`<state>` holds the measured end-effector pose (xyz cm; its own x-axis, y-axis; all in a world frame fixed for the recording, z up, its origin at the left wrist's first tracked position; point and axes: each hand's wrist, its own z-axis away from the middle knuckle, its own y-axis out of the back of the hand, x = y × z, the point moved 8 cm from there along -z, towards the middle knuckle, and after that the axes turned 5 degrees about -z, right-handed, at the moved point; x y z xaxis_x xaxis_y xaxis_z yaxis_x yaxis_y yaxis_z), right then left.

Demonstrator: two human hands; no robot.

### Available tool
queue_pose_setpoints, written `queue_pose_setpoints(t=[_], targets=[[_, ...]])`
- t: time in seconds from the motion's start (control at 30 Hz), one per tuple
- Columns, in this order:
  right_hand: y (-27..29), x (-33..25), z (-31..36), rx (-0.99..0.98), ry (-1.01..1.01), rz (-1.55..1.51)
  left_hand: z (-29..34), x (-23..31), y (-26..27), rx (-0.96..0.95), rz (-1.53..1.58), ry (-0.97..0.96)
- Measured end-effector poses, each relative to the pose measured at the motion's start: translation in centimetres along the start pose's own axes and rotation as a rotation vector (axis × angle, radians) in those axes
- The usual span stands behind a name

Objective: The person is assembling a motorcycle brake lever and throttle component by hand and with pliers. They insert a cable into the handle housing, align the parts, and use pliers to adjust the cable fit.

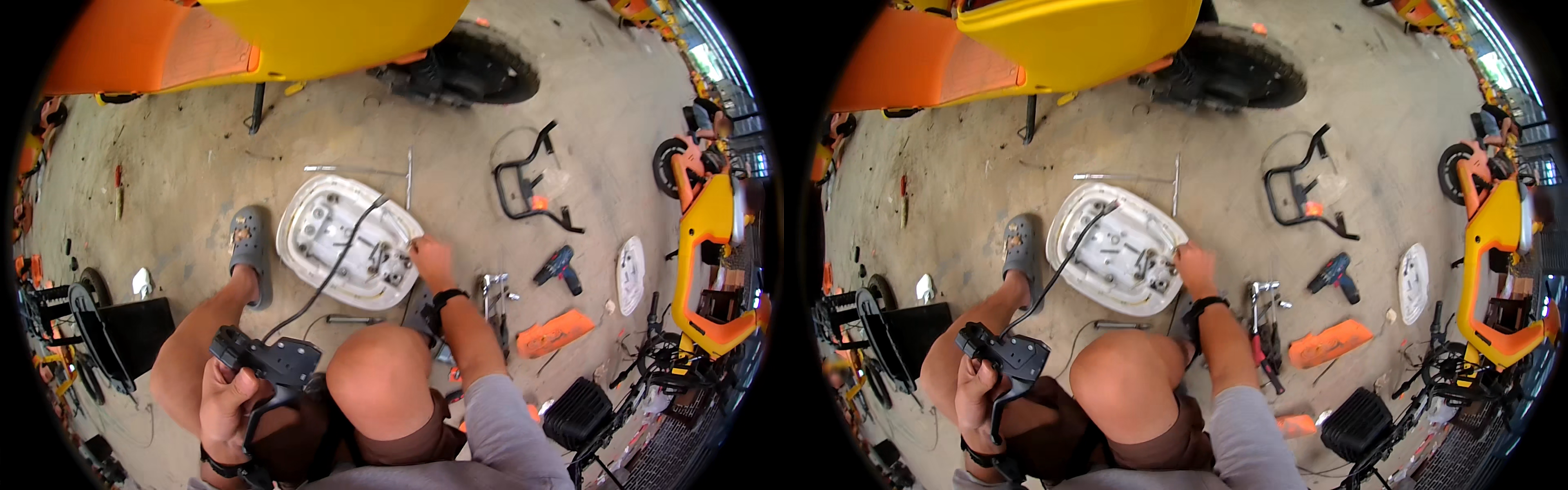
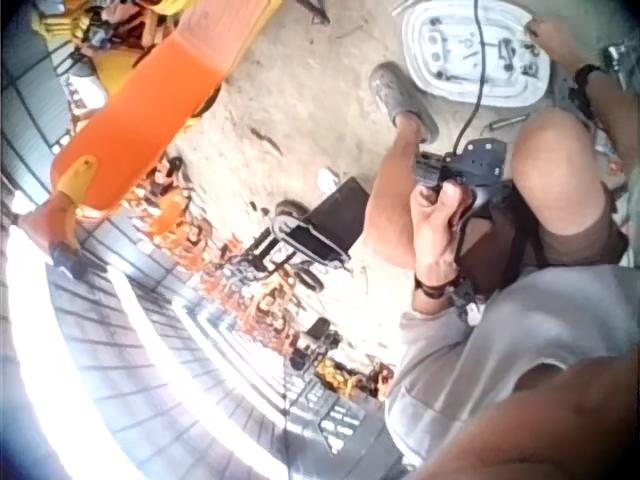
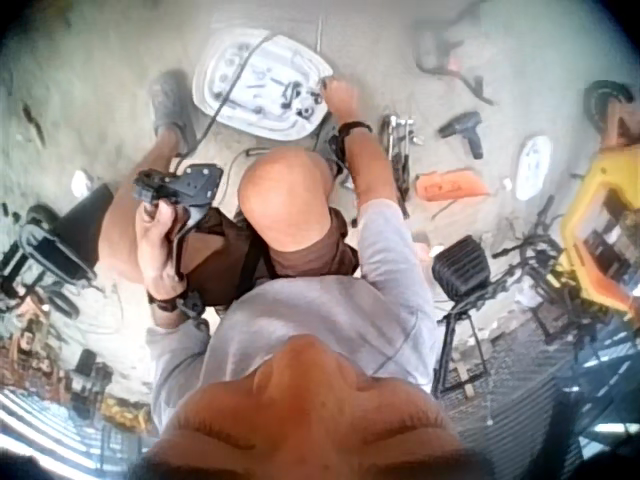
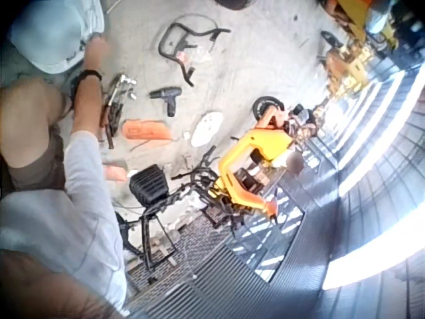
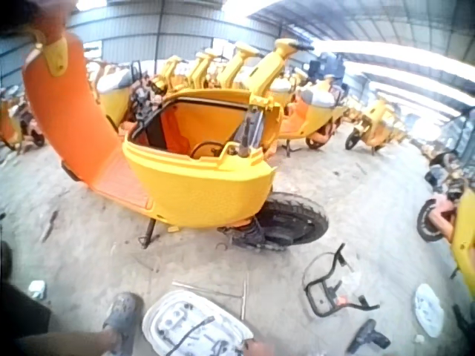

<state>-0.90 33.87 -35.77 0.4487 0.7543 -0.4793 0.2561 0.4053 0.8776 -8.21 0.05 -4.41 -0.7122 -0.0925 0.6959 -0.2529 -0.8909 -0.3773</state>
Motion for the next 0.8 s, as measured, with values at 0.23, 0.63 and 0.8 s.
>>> queue_pose_setpoints(t=[0.23,0.63,0.8], targets=[[7.9,-2.1,3.2,0.242,-0.267,-0.713,0.2,1.5,-1.6,-0.125,0.016,-0.165],[36.1,-22.7,17.5,0.095,0.037,-1.543,1.0,0.8,-3.6,-0.247,-0.127,-0.196],[37.1,-29.7,16.9,-0.142,-0.002,-1.574,0.5,0.9,-4.5,-0.276,-0.081,-0.213]])
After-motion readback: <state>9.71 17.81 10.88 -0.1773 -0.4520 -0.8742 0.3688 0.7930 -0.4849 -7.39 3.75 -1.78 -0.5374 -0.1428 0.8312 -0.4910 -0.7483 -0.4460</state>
